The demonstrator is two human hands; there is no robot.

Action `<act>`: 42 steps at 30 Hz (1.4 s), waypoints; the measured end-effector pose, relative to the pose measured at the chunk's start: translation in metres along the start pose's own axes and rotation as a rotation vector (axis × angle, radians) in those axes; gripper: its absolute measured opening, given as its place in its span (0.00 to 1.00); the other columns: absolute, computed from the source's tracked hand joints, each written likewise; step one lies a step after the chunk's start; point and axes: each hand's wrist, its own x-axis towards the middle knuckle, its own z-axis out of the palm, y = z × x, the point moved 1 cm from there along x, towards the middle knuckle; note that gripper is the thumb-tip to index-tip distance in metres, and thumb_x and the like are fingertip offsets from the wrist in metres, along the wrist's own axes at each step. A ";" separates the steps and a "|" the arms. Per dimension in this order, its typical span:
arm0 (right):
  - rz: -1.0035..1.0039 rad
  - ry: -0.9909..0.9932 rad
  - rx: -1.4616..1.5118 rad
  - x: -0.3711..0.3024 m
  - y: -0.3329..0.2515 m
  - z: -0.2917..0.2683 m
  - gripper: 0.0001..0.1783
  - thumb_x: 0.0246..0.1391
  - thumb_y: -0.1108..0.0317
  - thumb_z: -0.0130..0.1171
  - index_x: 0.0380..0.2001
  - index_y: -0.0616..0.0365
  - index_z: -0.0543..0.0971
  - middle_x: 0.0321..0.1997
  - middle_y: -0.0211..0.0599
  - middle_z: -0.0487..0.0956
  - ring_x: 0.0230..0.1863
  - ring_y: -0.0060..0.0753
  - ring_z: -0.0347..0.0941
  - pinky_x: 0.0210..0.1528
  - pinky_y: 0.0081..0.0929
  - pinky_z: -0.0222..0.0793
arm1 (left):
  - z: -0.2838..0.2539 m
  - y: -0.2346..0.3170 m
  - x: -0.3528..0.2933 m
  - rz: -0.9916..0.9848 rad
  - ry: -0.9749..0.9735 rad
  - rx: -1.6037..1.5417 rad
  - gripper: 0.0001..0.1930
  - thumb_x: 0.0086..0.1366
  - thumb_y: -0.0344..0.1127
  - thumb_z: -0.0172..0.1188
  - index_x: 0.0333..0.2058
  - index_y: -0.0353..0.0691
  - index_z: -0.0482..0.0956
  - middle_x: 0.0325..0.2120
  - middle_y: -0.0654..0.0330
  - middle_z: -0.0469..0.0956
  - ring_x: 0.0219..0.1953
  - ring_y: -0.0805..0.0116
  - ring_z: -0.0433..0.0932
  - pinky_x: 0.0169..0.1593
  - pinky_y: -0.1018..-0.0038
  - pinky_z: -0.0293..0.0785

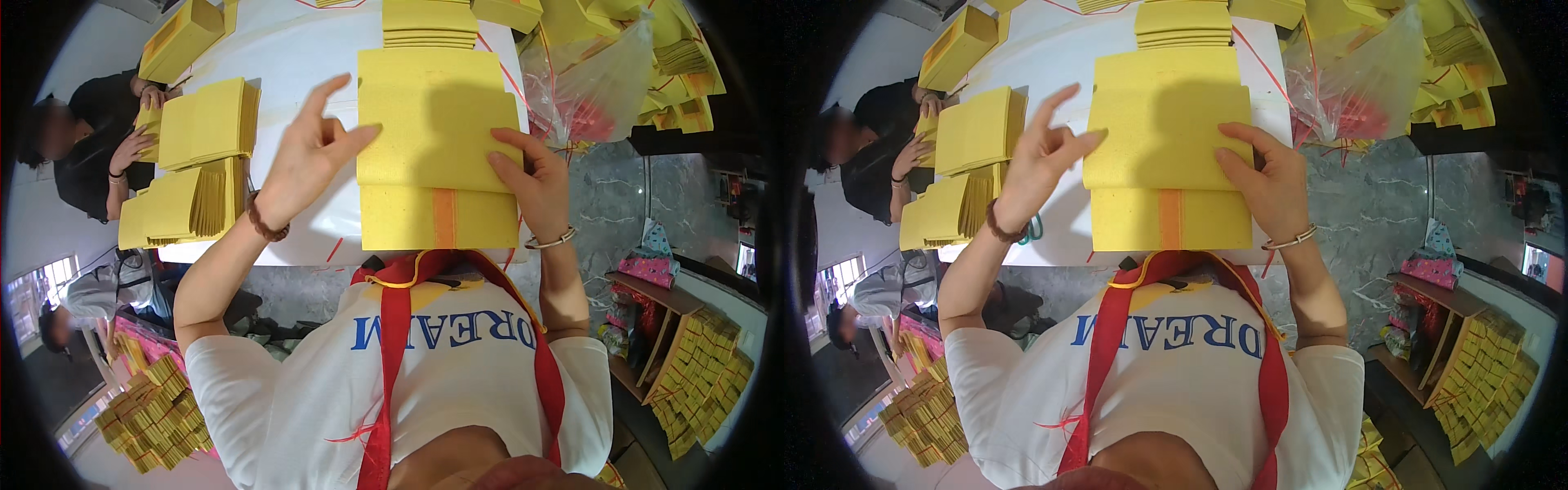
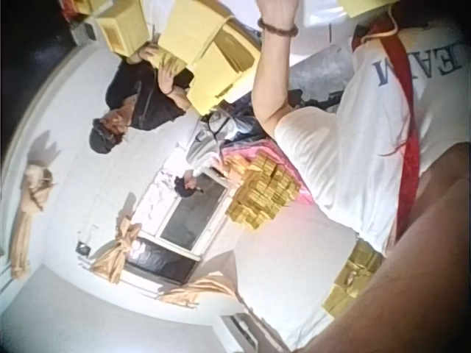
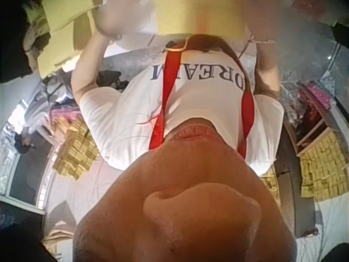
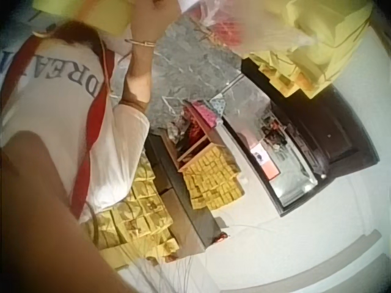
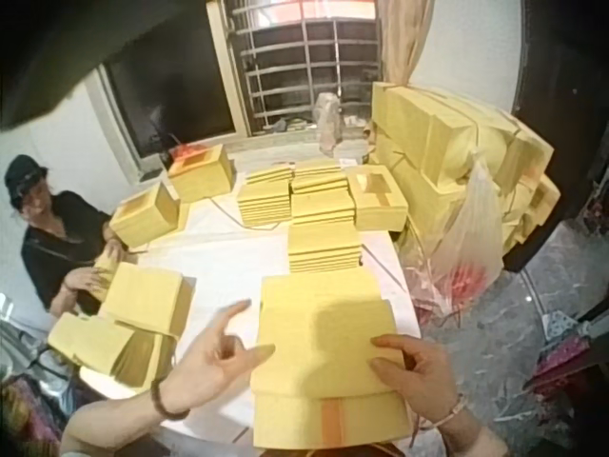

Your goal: Folding and bundling stacks of yellow paper on a workspace table.

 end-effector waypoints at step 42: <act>-0.395 -0.465 -0.266 -0.031 -0.008 -0.021 0.25 0.52 0.59 0.45 0.51 0.59 0.70 0.57 0.40 0.68 0.63 0.46 0.55 0.63 0.42 0.45 | 0.071 0.011 -0.013 1.007 0.007 1.002 0.22 0.47 0.34 0.55 0.43 0.30 0.71 0.38 0.53 0.72 0.36 0.62 0.71 0.36 0.73 0.68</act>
